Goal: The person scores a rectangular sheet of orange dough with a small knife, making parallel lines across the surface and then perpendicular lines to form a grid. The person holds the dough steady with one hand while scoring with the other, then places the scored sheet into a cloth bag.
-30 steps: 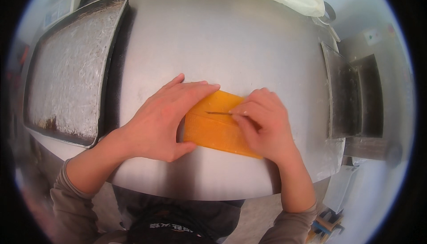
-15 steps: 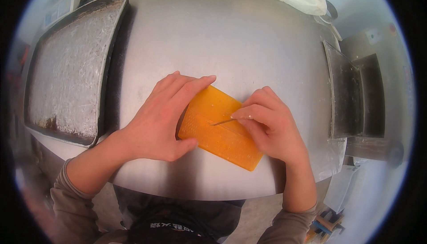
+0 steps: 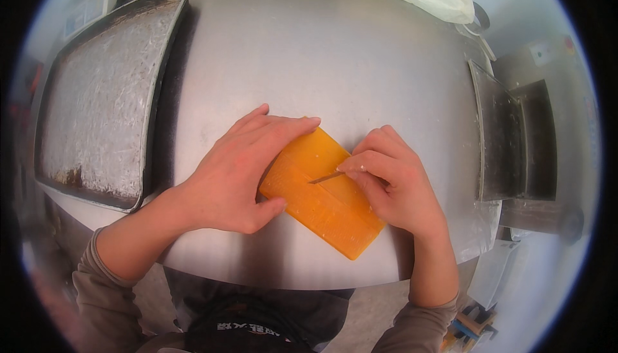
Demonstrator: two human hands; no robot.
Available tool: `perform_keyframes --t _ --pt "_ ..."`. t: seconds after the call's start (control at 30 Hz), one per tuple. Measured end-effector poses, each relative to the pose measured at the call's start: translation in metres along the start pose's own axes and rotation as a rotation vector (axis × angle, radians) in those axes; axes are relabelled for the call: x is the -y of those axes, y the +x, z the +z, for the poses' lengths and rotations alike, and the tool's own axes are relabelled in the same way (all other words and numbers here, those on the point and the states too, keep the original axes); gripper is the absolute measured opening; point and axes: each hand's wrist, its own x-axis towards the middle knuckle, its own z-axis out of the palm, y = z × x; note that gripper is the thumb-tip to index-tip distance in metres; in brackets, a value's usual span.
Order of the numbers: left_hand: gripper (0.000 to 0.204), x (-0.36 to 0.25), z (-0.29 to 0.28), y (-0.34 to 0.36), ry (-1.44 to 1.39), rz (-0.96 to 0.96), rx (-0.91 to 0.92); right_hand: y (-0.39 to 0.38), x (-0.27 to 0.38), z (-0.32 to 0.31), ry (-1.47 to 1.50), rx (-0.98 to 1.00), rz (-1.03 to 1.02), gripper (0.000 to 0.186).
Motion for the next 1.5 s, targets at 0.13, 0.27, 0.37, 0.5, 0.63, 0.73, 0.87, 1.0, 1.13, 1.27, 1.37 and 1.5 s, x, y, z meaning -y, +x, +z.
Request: perform_keyframes --t 0.13,0.27,0.37,0.5,0.63,0.73,0.87,1.0,1.13,1.27,1.37,1.5 --pt "0.102 0.000 0.002 0.000 -0.060 0.017 0.007 0.004 0.001 0.009 -0.016 -0.051 -0.034 0.026" --pt "0.101 -0.006 0.002 0.000 -0.076 0.017 0.008 0.008 0.003 0.015 -0.088 -0.081 -0.065 0.029" --pt "0.101 -0.008 0.000 0.001 -0.103 0.005 0.007 0.010 0.007 0.019 -0.142 -0.105 -0.086 0.030" --pt "0.105 -0.009 0.000 0.001 -0.049 0.010 0.006 0.011 0.010 0.021 -0.178 -0.126 -0.090 0.030" --pt "0.108 -0.007 -0.001 0.002 -0.054 0.006 0.070 0.013 0.010 0.021 -0.190 -0.139 -0.106 0.030" --pt "0.111 -0.006 0.000 0.002 -0.042 0.020 0.046 0.014 0.008 0.022 -0.205 -0.141 -0.119 0.029" --pt "0.114 -0.004 0.002 0.002 -0.062 0.024 0.034 0.013 0.007 0.023 -0.198 -0.144 -0.124 0.028" --pt "0.113 -0.004 0.001 0.003 -0.050 0.000 0.051 0.010 0.005 0.018 -0.200 -0.104 -0.117 0.028" --pt "0.105 -0.006 -0.002 0.002 -0.023 0.010 0.067 0.008 0.000 0.012 -0.174 -0.078 -0.123 0.029" --pt "0.104 -0.006 -0.002 0.002 -0.028 0.016 0.065 0.007 -0.002 0.016 -0.129 -0.120 -0.099 0.030" --pt "0.103 -0.006 -0.002 0.002 -0.030 0.021 0.065 0.007 -0.002 0.019 -0.138 -0.113 -0.106 0.030" --pt "0.103 -0.005 -0.001 0.001 -0.028 0.023 0.066 0.009 -0.001 0.018 -0.163 -0.092 -0.120 0.029"
